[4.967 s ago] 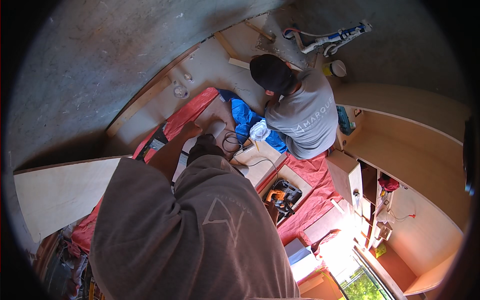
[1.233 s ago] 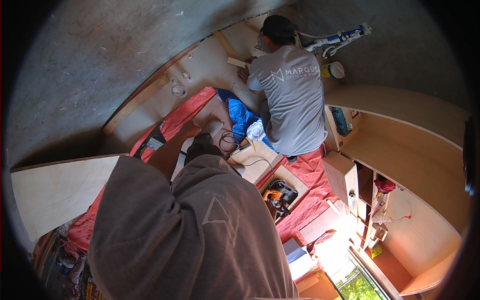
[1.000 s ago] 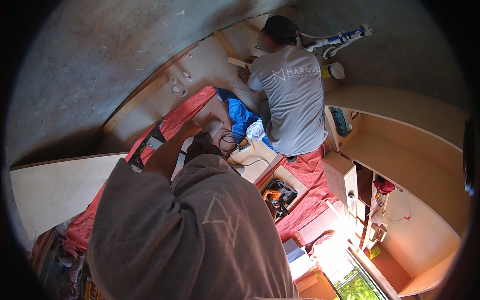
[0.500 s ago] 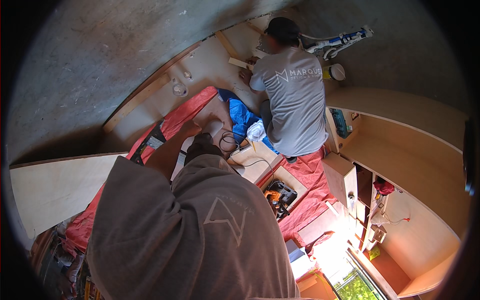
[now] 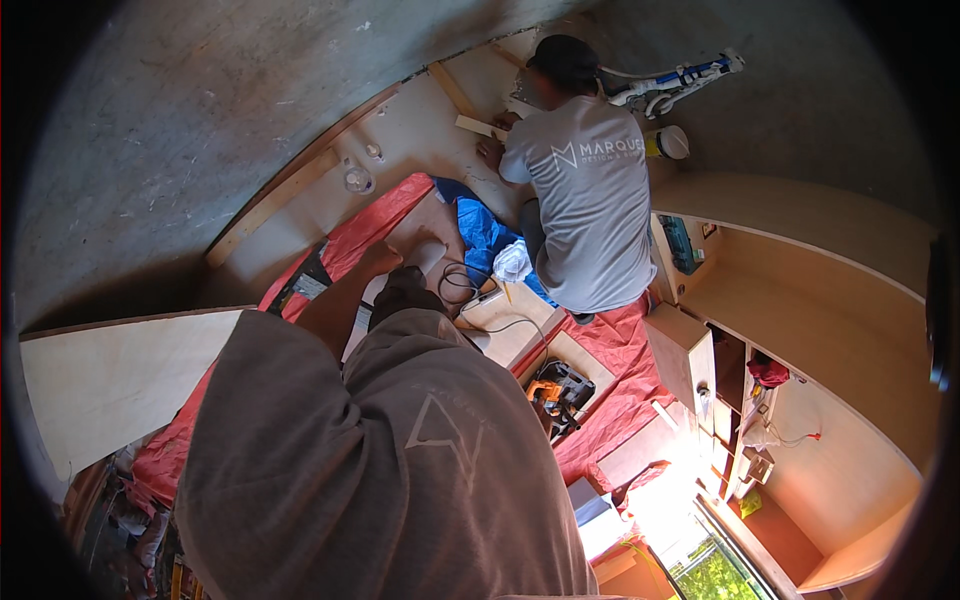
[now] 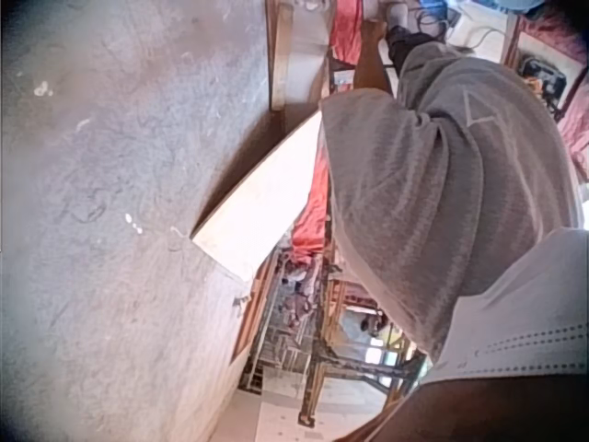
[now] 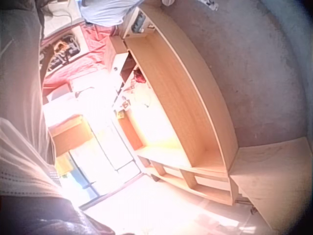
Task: The person assists a coworker in measuring, marking, and fitting wooden trim pieces along the floor and corners of a construction area.
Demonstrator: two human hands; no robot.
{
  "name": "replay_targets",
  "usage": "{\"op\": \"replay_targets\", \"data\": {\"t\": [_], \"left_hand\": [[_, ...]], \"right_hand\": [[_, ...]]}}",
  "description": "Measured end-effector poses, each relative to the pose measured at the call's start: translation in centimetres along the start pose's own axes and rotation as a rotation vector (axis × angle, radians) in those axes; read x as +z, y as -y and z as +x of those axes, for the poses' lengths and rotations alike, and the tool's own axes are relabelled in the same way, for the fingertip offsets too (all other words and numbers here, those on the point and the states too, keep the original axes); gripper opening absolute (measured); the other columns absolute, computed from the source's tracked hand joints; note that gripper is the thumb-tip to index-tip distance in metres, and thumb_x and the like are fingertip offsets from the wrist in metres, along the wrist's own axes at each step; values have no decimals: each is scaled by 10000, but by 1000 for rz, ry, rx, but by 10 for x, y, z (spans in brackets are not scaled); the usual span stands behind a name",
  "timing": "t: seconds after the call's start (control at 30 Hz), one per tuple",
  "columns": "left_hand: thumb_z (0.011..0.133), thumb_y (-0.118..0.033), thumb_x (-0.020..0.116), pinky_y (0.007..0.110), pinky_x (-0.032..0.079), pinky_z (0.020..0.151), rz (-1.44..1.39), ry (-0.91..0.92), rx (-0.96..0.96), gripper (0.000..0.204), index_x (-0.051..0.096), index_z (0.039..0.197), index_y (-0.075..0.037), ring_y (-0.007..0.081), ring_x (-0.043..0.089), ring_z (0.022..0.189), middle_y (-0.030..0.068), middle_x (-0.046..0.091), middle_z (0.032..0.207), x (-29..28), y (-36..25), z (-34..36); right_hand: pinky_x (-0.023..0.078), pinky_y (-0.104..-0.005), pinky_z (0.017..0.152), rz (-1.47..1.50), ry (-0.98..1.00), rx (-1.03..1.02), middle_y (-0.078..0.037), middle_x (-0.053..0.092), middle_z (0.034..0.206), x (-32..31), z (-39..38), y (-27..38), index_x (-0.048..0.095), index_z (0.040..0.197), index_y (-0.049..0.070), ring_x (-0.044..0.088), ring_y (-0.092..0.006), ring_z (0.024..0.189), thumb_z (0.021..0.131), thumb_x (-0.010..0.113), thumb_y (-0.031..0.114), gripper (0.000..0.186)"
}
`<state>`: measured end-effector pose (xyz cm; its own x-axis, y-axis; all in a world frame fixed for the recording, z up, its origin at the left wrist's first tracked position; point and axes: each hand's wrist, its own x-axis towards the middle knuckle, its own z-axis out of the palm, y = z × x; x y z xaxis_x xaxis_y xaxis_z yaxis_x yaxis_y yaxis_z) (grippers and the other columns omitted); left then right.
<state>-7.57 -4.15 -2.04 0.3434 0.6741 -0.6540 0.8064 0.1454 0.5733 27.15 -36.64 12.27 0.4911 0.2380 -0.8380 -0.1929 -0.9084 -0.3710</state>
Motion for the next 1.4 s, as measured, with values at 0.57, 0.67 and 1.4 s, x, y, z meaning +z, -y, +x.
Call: {"op": "replay_targets", "data": {"t": [0.57,0.67,1.4], "left_hand": [[637,-291,473,372,441,703,53,28,42,254,631,697,-101,290,568,742,124,592,762,10,12,7],[634,-293,476,371,441,698,11,38,5,253,631,691,-102,290,567,745,120,592,763,10,12,8],[646,-282,470,375,442,690,12,22,20,255,630,706,-93,289,568,731,123,593,764,11,12,10]], "right_hand": [[456,-258,514,-52,-9,-33,-84,590,710,-1,0,-4,546,932,17,577,-156,609,843,294,473,529],[453,-257,509,-29,-6,-25,-81,589,708,0,-1,-5,542,935,20,576,-153,606,843,296,473,524],[444,-222,466,-11,-9,22,-70,584,706,4,-2,0,533,947,20,570,-132,567,840,316,463,504]]}}
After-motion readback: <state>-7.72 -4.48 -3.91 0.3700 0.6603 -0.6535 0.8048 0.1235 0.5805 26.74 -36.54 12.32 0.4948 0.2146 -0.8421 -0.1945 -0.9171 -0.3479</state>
